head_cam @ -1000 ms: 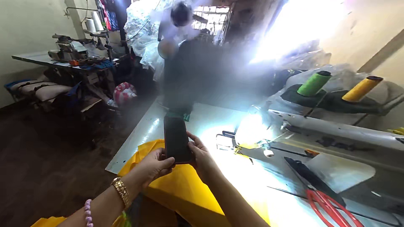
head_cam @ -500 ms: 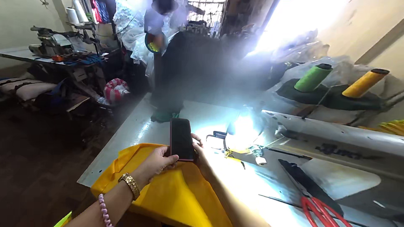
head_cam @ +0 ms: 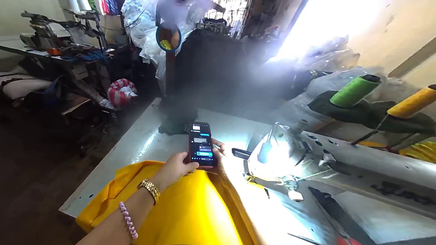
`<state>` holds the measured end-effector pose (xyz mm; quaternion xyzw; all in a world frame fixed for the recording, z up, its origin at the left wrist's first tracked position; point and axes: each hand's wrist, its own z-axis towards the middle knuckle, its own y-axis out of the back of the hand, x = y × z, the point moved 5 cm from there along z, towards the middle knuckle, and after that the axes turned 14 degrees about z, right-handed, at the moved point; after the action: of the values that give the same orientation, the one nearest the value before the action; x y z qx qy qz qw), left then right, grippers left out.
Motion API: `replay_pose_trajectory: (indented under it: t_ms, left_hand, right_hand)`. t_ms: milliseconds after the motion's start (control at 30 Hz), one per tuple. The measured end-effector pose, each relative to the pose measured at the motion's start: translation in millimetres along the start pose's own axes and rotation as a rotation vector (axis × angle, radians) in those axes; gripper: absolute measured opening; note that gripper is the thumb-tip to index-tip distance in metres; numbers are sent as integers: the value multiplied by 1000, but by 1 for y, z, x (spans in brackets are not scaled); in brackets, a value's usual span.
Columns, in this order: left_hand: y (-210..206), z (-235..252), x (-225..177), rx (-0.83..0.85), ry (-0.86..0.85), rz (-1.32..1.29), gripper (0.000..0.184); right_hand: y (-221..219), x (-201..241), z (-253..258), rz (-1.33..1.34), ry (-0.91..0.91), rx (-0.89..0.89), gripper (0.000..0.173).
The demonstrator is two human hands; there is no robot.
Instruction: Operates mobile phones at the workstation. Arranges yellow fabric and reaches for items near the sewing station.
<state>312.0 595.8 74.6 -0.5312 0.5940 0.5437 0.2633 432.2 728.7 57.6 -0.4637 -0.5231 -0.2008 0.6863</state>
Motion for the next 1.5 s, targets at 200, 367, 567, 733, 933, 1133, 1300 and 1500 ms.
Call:
replay_pose_trajectory:
  t_ms: [200,367,567,733,933,1133,1300,1500]
  left_hand:
    - [39,19,-13,-178,15,414,41]
    - [54,23,2,-441,-86,401,31]
    - [56,19,5,-380,-114,344,29]
    - [53,18,5,-384,-159,372,27]
    - [58,14,4,-452,-193,321,28]
    - [70,15,3,-529,-92,212,28]
    - [74,13,4,-588,-52,154,27]
    - [75,13,3,-593,-33,158,26]
  right_hand:
    - [10,14,11,-249,-60,-115,36]
    - [6,30,19,-593,-64,-43,35]
    - [6,39,23,-823,-80,-13,35]
    - [12,35,18,-746,-118,-63,35]
    - [11,38,4,-770,-55,-57,38]
    - [15,40,-5,-957,58,-12,32]
    - [14,41,-19,-1118,435,93,24]
    - [12,42,-24,-1127,681,159,29]
